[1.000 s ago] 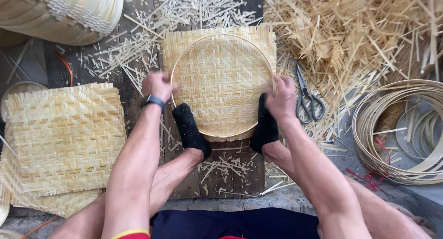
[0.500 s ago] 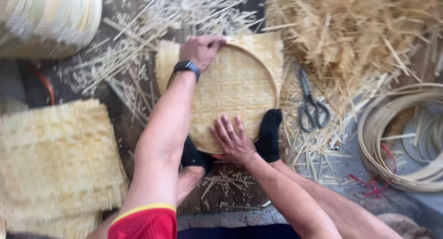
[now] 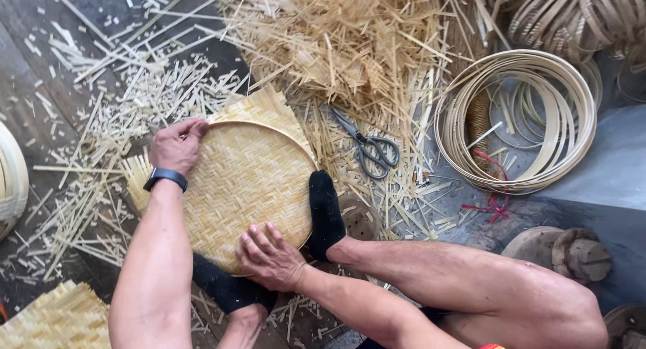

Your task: The person constructs a bamboo basket by placing a circular frame over a woven bamboo sheet, trimming the excess bamboo with scissors, and then securing the edges using a wooden mold.

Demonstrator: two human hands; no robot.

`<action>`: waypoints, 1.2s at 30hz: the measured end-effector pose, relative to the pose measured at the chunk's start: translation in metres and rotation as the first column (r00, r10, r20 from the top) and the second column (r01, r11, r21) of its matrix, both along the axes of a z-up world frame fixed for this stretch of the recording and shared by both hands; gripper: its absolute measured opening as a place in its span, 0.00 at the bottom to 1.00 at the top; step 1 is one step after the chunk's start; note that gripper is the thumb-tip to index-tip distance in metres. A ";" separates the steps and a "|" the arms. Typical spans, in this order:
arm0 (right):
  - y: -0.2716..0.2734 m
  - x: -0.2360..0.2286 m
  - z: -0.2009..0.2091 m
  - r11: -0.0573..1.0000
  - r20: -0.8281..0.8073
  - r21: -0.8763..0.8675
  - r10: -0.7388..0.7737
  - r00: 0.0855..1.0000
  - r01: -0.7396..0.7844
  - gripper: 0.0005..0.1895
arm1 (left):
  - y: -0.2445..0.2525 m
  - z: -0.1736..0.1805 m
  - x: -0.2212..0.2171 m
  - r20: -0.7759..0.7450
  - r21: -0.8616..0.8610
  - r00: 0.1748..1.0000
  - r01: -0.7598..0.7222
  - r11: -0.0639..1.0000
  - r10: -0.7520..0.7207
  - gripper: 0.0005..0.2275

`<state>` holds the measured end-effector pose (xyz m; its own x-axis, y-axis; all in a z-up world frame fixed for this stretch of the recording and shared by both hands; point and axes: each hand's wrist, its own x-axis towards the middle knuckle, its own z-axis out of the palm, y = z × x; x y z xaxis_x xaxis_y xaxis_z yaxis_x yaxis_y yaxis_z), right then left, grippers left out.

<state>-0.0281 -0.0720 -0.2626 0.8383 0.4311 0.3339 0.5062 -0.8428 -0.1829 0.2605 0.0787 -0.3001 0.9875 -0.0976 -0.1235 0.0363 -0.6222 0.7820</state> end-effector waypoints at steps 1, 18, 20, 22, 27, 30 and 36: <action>-0.002 0.009 0.002 0.997 -0.167 0.060 0.061 0.984 -0.052 0.25 | 0.000 -0.003 0.005 0.086 -0.037 0.995 0.053 0.998 -0.049 0.15; -0.063 0.279 -0.036 0.933 -0.618 0.247 -0.055 0.784 0.261 0.13 | -0.015 0.008 0.012 -0.227 0.532 0.972 0.176 0.829 -0.061 0.20; -0.062 0.286 -0.035 0.913 -0.676 0.215 -0.118 0.727 0.348 0.09 | -0.010 -0.010 0.024 -0.231 0.450 0.970 0.174 0.876 -0.074 0.20; -0.060 0.287 -0.032 0.890 -0.730 0.205 -0.138 0.670 0.407 0.12 | 0.003 -0.030 0.032 -0.290 0.342 0.952 0.200 0.918 -0.099 0.20; -0.078 0.252 -0.011 0.884 0.131 0.254 -0.433 0.892 0.392 0.20 | 0.018 -0.074 0.063 -0.403 0.194 0.904 0.236 0.952 -0.142 0.24; -0.094 0.217 -0.009 0.611 -0.587 0.107 -0.598 0.546 0.785 0.30 | 0.027 -0.089 0.064 -0.439 0.147 0.893 0.181 0.972 -0.100 0.24; -0.095 0.217 -0.012 0.636 -0.892 -0.017 -0.358 0.275 0.772 0.38 | 0.015 -0.062 0.061 -0.524 0.067 0.851 0.083 0.994 -0.035 0.22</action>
<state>0.1887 -0.1674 -0.2748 0.7547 -0.2544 -0.6048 -0.6160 -0.5919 -0.5197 0.3217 0.0938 -0.3620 0.7682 -0.1194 -0.6290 0.3852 -0.6986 0.6030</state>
